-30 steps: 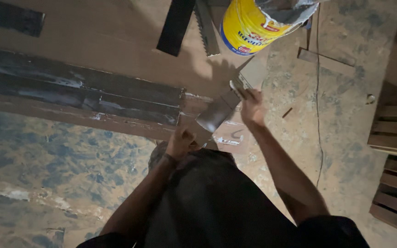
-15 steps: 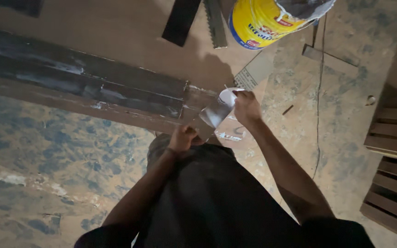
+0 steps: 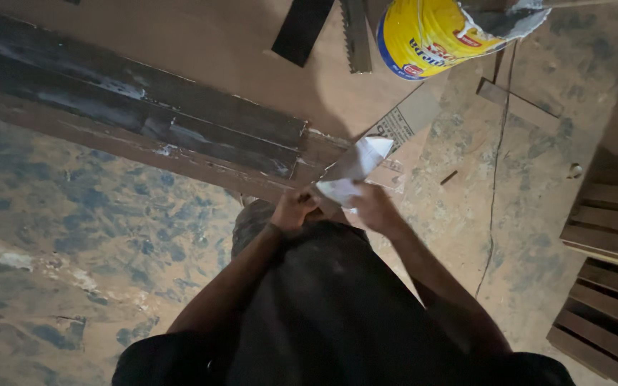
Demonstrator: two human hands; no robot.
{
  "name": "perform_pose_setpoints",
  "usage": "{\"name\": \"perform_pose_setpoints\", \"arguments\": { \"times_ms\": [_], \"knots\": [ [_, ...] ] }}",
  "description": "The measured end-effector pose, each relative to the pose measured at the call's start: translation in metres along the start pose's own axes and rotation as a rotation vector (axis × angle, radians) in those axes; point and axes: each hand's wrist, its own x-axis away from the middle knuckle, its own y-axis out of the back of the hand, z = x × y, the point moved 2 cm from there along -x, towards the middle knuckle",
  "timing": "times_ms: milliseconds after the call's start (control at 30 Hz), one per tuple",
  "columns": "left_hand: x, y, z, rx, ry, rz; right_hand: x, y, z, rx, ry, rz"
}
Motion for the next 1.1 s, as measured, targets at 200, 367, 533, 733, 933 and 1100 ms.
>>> {"name": "perform_pose_setpoints", "arguments": {
  "times_ms": [200, 367, 533, 733, 933, 1100],
  "knots": [
    [0.017, -0.028, -0.056, 0.013, 0.101, -0.042, 0.015, -0.012, -0.012, 0.221, 0.290, -0.352],
    [0.015, -0.030, -0.064, -0.205, 0.039, -0.009, 0.037, -0.025, -0.024, 0.383, 0.527, -0.324],
    [0.001, -0.022, -0.023, 0.054, 0.054, -0.025, -0.014, 0.043, -0.058, 0.352, 0.308, -0.448],
    [-0.018, -0.014, 0.000, 0.151, 0.073, 0.024, -0.052, 0.004, -0.046, 0.357, 0.078, -0.225],
    [-0.015, -0.009, -0.009, 0.164, -0.019, 0.057, -0.016, -0.010, 0.013, 0.241, -0.068, -0.012],
    [0.000, -0.012, -0.028, 0.510, 0.091, 0.240, 0.018, 0.023, 0.062, 0.053, 0.049, 0.002]
  ]
}}
